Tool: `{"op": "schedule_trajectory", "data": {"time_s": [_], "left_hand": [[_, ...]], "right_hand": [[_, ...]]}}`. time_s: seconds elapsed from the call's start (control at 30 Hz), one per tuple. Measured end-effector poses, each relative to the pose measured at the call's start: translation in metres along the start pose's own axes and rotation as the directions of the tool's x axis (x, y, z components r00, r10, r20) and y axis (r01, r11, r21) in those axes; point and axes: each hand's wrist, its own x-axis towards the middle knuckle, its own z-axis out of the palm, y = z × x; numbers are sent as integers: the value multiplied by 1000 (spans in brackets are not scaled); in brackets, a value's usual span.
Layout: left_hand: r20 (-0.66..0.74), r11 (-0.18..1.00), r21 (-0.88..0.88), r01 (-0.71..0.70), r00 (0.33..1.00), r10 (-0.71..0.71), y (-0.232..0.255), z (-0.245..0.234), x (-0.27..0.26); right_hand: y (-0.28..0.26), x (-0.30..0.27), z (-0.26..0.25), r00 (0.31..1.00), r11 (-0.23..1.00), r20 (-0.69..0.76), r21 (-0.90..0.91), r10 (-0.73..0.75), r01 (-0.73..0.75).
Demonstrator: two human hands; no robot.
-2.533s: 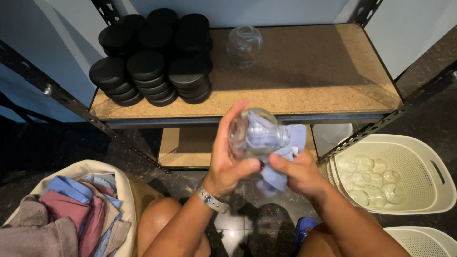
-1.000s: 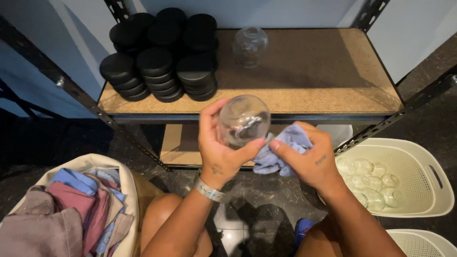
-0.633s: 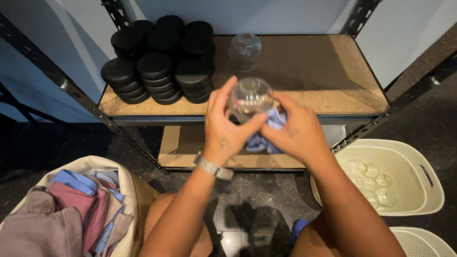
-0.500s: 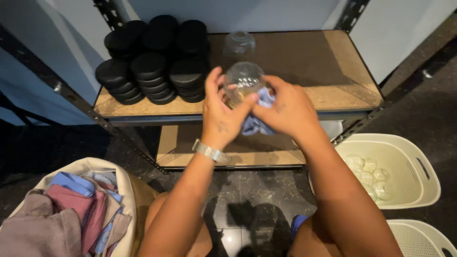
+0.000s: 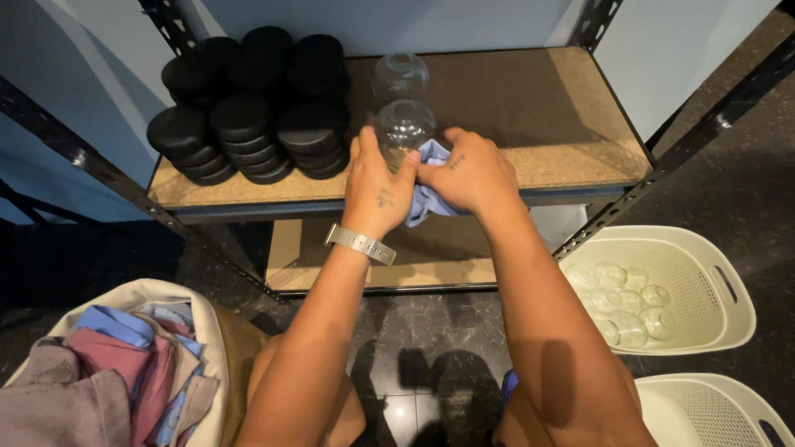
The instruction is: The person wipes the interior and exterior of glass jars using a cloth, retrieving the jars from a bin and placing them on a shelf after cleaning.
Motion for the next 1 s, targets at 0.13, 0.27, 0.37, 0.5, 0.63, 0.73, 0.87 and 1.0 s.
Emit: {"op": "schedule_trajectory", "data": {"time_s": [0.13, 0.27, 0.37, 0.5, 0.63, 0.73, 0.87, 1.0], "left_hand": [[-6, 999, 9, -31, 999, 31, 7, -5, 0], [3, 999, 38, 3, 1000, -3, 8, -8, 6], [18, 996, 18, 82, 996, -83, 1, -6, 9], [2, 991, 12, 132, 991, -132, -7, -2, 16], [-11, 994, 28, 109, 994, -109, -3, -2, 16], [-17, 997, 11, 74, 997, -74, 0, -3, 15], [-32, 998, 24, 59, 998, -58, 0, -1, 14], [-55, 1000, -2, 27, 998, -27, -4, 1, 11]], "right_hand": [[-6, -2, -3, 1000, 999, 3, -32, -8, 8], [-2, 7, 1, 1000, 999, -3, -36, 12, -12], [-11, -5, -4, 1000, 999, 6, -43, 14, -14], [-15, -8, -6, 999, 999, 14, -42, 32, -32], [-14, -4, -6, 999, 998, 19, -58, 39, -37], [-13, 1, -5, 998, 996, 24, -64, 64, -62], [-14, -3, -5, 998, 995, 33, -82, 61, -58], [-11, -6, -6, 999, 997, 25, -62, 44, -43]]}}
